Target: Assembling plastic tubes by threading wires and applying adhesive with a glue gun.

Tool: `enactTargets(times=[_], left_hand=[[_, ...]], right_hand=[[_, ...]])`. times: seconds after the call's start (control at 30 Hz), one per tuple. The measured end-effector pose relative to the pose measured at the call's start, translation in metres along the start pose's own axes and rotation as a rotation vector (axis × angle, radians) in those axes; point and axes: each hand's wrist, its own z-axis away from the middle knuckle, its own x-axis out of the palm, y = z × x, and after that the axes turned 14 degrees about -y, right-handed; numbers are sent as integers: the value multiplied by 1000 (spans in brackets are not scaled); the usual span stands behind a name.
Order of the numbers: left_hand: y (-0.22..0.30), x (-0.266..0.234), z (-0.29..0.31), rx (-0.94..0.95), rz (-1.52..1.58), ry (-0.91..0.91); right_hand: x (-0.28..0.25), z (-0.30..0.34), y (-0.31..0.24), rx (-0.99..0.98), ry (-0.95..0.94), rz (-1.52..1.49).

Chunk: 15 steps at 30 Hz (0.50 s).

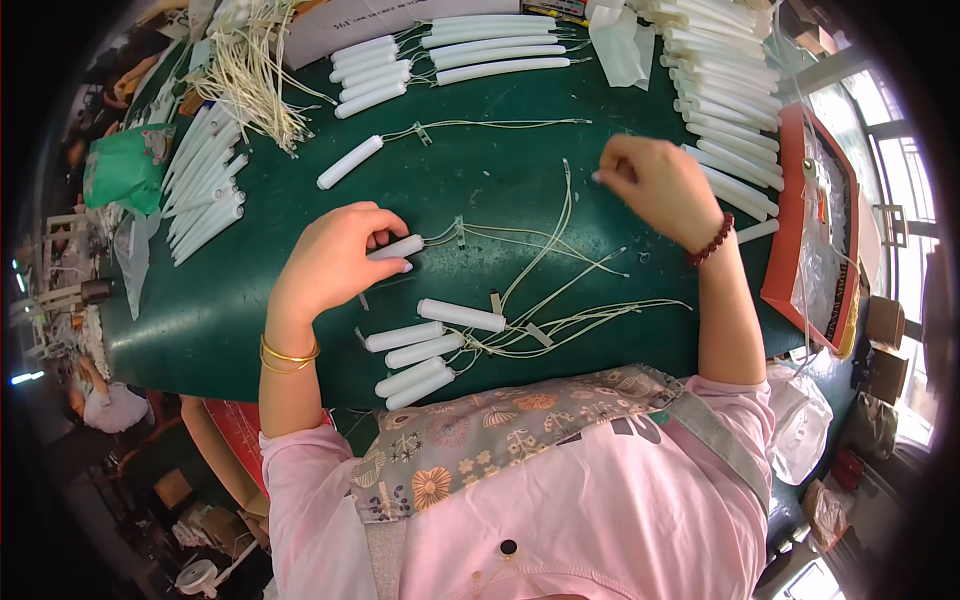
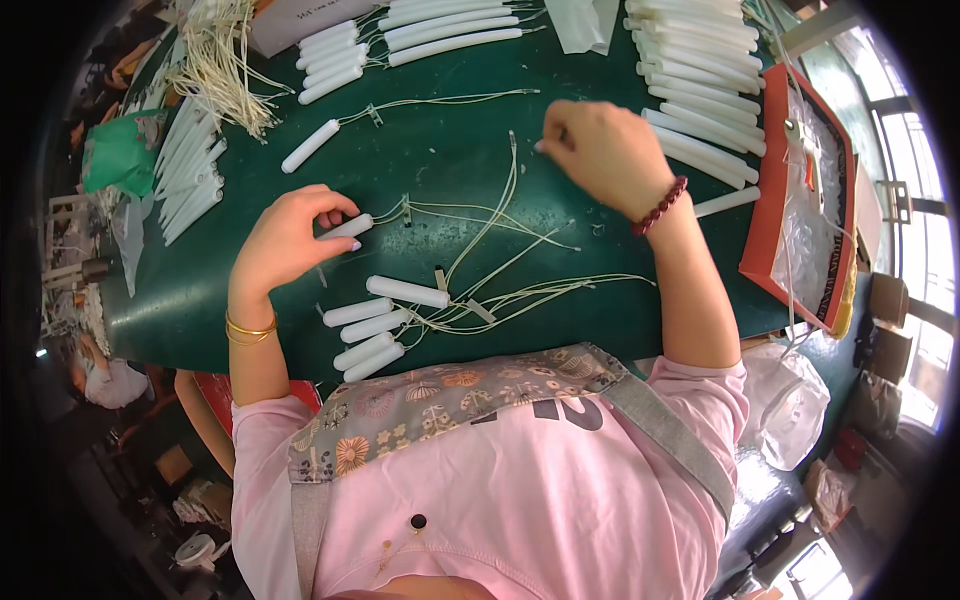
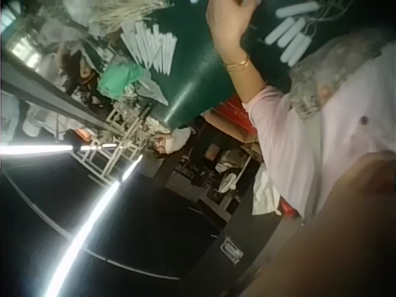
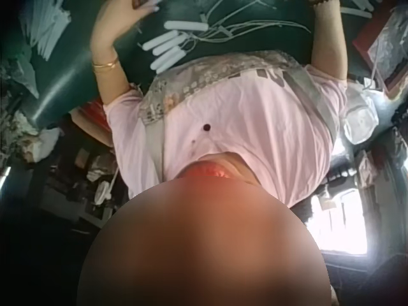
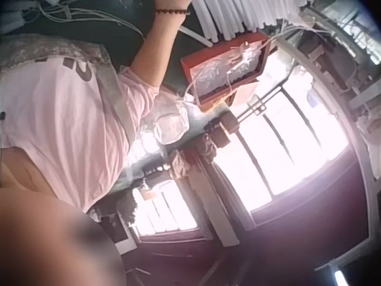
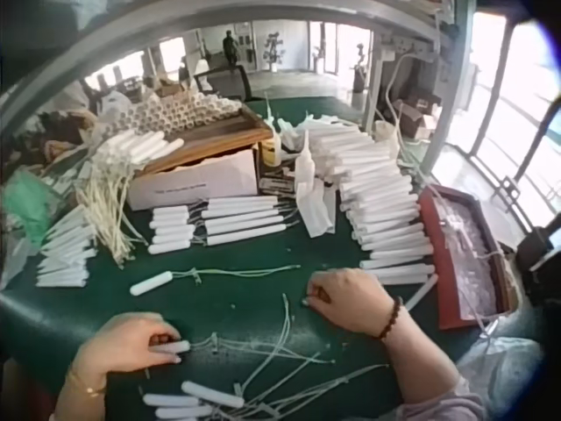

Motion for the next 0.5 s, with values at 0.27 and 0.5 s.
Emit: enactTargets(times=[0.27,0.5], left_hand=[[25,-7,-66,304,19,433],[47,-4,-148,544,-103,361]], right_hand=[[-36,7,55,106,229,77],[-54,49,73,361,14,171]])
